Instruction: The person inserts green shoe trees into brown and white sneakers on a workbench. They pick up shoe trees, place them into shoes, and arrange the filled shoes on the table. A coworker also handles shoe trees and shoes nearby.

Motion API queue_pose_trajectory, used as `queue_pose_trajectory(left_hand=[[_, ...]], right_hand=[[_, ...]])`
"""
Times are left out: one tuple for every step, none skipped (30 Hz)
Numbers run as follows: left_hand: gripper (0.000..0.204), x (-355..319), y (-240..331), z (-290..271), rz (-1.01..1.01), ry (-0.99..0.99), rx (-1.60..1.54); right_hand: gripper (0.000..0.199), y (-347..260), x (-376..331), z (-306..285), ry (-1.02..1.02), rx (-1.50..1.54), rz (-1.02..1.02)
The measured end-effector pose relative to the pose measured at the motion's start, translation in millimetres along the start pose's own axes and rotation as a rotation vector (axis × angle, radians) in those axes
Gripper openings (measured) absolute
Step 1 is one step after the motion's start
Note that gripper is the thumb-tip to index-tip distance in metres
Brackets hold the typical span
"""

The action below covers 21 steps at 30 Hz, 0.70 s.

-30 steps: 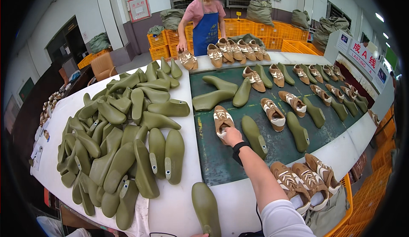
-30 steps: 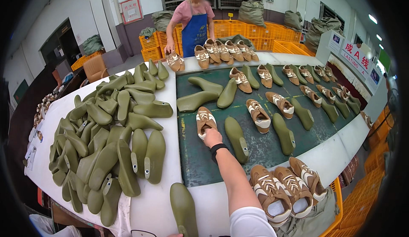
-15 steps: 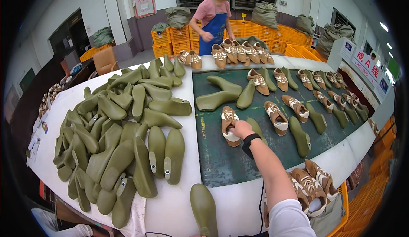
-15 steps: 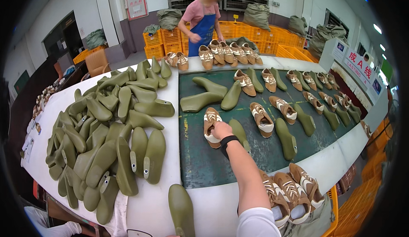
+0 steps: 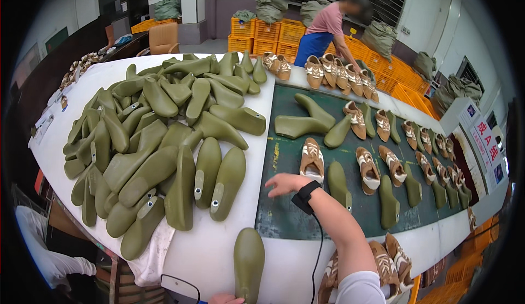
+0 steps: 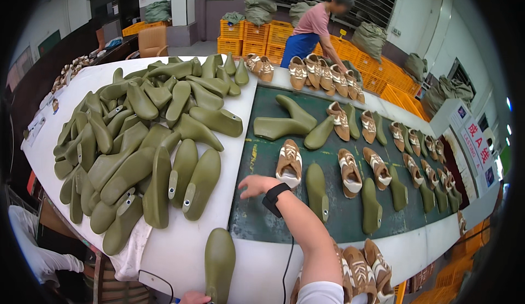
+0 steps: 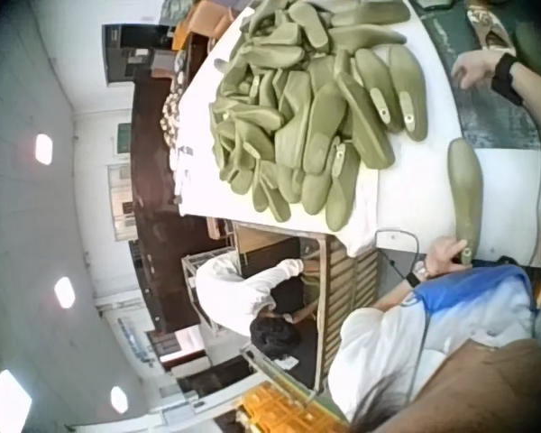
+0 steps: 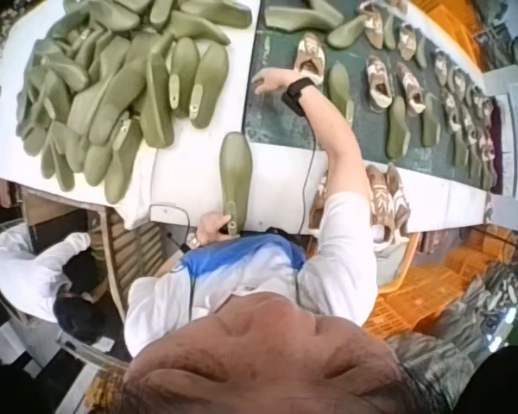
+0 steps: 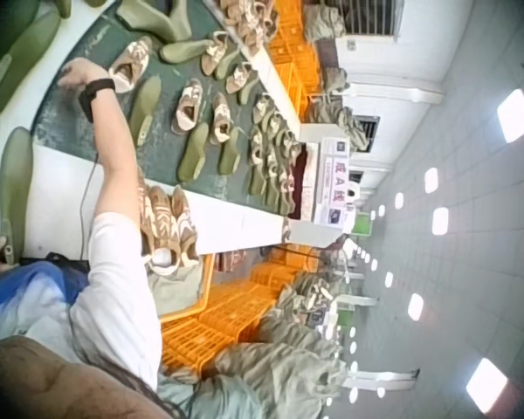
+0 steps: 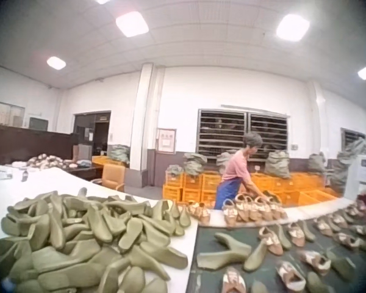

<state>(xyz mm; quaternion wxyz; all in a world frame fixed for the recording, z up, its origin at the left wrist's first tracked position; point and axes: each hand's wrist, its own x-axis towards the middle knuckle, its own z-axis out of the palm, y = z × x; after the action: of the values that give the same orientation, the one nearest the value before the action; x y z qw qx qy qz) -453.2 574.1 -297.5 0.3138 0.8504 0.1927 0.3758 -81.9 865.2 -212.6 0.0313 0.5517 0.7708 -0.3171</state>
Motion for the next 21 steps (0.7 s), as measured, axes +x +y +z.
queue_pose_trajectory(left_hand=[[0.062, -2, -3, 0, 0.012, 0.002, -0.019], [0.059, -5, -6, 1, 0.027, -0.036, 0.006], [0.056, -8, -10, 1, 0.018, -0.046, -0.019], [0.053, -13, -12, 1, 0.012, -0.057, -0.044], [0.051, -17, -16, 0, 0.006, -0.072, -0.07], [0.047, -21, -18, -2, -0.036, -0.161, -0.07], [0.044, -23, -21, -3, -0.077, -0.251, -0.065], [0.044, -26, -22, -6, -0.158, -0.29, -0.073], [0.044, -26, -24, -8, -0.255, -0.31, -0.076], [0.044, -26, -24, -11, -0.367, -0.321, -0.077], [0.044, -24, -24, -12, -0.482, -0.325, -0.073], [0.044, -22, -24, -14, -0.578, -0.334, -0.07], [0.044, -18, -24, -15, -0.653, -0.339, -0.066], [0.044, -15, -24, -15, -0.722, -0.348, -0.062], [0.044, -12, -24, -15, -0.779, -0.355, -0.06], [0.044, -11, -24, -14, -0.823, -0.365, -0.056], [0.044, -10, -24, -12, -0.858, -0.379, -0.051], [0.044, -12, -24, -10, -0.89, -0.394, -0.05], [0.044, -14, -24, -6, -0.916, -0.416, -0.045], [0.044, -18, -23, -3, -0.945, -0.437, -0.04], [0.044, -24, -22, 2, -0.971, -0.456, -0.029]], right_hand=[[0.057, 6, 14, -9, 0.085, -0.058, 0.008], [0.052, 14, 27, -22, 0.216, -0.145, 0.092], [0.05, 26, 40, -37, 0.306, -0.176, 0.19], [0.044, 38, 53, -50, 0.437, -0.217, 0.225], [0.036, 49, 71, -62, 0.571, -0.278, 0.313], [0.031, 62, 84, -73, 0.648, -0.288, 0.357], [0.035, 74, 98, -82, 0.684, -0.305, 0.426], [0.04, 87, 113, -90, 0.69, -0.337, 0.476], [0.046, 99, 125, -95, 0.698, -0.389, 0.519], [0.049, 109, 136, -97, 0.726, -0.385, 0.524], [0.053, 118, 146, -98, 0.751, -0.396, 0.528], [0.057, 125, 155, -100, 0.757, -0.413, 0.55], [0.065, 131, 162, -102, 0.686, -0.403, 0.589], [0.063, 134, 166, -100, 0.683, -0.356, 0.596], [0.061, 136, 169, -97, 0.664, -0.318, 0.623], [0.055, 137, 169, -95, 0.727, -0.287, 0.57], [0.051, 137, 166, -92, 0.782, -0.254, 0.527], [0.049, 137, 160, -90, 0.843, -0.234, 0.504], [0.044, 135, 152, -87, 0.796, -0.158, 0.476], [0.042, 131, 146, -85, 0.753, -0.097, 0.461], [0.043, 128, 139, -84, 0.713, -0.037, 0.442]])
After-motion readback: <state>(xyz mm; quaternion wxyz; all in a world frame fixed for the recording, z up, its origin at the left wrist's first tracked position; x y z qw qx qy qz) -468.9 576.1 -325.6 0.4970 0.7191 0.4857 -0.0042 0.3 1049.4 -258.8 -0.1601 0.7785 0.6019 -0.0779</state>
